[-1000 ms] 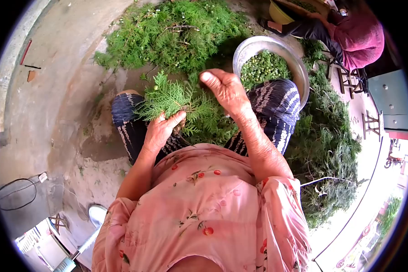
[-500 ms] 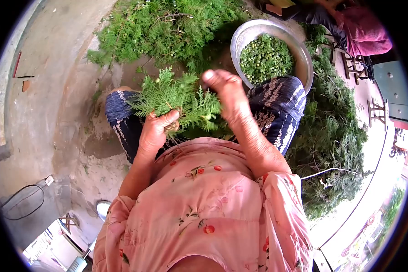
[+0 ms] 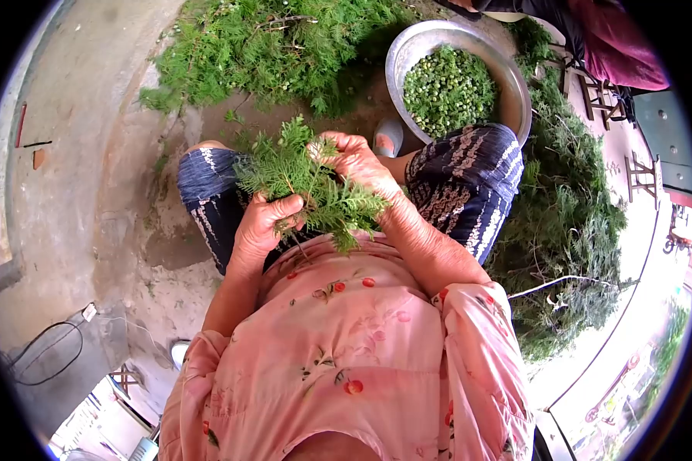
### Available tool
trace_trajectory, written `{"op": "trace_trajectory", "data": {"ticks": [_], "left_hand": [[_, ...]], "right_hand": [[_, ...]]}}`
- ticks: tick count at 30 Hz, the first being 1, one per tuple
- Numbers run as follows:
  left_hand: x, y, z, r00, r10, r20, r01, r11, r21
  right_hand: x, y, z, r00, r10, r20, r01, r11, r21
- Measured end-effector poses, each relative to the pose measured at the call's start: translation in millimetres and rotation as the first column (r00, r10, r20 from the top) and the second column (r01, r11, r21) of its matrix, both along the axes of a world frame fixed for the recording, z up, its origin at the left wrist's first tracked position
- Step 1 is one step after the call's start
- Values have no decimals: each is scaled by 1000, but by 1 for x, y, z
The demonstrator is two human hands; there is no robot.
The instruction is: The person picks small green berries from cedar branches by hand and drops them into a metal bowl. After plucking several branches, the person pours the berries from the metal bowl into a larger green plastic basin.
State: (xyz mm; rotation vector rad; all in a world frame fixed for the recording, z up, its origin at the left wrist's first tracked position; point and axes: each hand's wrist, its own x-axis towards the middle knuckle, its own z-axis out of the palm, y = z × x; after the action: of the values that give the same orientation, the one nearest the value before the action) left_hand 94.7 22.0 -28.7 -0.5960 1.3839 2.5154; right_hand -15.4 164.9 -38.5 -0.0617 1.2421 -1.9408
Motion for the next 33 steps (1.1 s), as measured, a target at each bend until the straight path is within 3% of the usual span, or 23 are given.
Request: {"op": "trace_trajectory", "data": {"ticks": [1,2,3,5,7,8,10,11,13,15,16,18,21,23,25,27,31,33], "left_hand": [[1,0,-1,999,27,21,-27,1000,5],[1,-2,-2,999,29,23,-29,1000,7],[4,-5,-4,999,44,17,-45,998,49],[5,-10,-7,998,69,1,-69,989,129],[5,-9,-7,993,107,54,-110,992,66],[5,-10,-8,993,116,17,-117,983,141],[-1,-8,-7,988,149,-38,-138,968,210],[-3,-7,-6,987,154,-37,-143,967,210],[-7,-5,-4,989,137,-47,-124,970,211],[-8,-2,1,992,127,-20,-123,980,158],[-8,0,2,990,140,-8,-138,983,121],[-12,6,4,979,203,-4,-203,979,-27],[-12,1,-4,962,274,-19,-274,962,3],[-13,-3,-13,961,276,-2,-276,961,-9],[-15,-4,-14,949,314,16,-313,949,-40],[-18,0,-10,932,360,45,-356,932,-71],[-18,-3,-12,933,357,36,-350,927,-138],[-15,-5,-17,934,354,42,-344,926,-156]], "right_hand": [[0,-2,4,998,-67,0,67,997,44],[-3,-5,8,986,-126,-112,142,977,156],[-8,2,18,974,-228,2,222,951,217],[-27,14,-4,929,-340,145,341,940,14],[-28,19,-12,951,-266,161,276,960,-46],[-23,19,-1,981,-182,60,178,981,71],[-11,21,-20,997,19,-74,-30,989,-148],[-2,18,-12,966,103,236,-51,974,-219],[20,13,4,966,37,256,24,972,-232],[16,20,-5,976,170,137,-140,969,-205],[18,17,-5,991,114,-76,-114,993,-1],[11,16,1,963,42,265,31,964,-264],[3,11,4,926,-277,257,263,961,88],[-3,22,-12,952,-191,241,191,981,22],[2,29,-11,966,45,254,-9,990,-142],[8,23,-4,947,-13,320,44,995,-90],[7,21,-21,987,53,150,-44,997,-65],[3,20,-42,929,-52,-367,124,977,176]]}}
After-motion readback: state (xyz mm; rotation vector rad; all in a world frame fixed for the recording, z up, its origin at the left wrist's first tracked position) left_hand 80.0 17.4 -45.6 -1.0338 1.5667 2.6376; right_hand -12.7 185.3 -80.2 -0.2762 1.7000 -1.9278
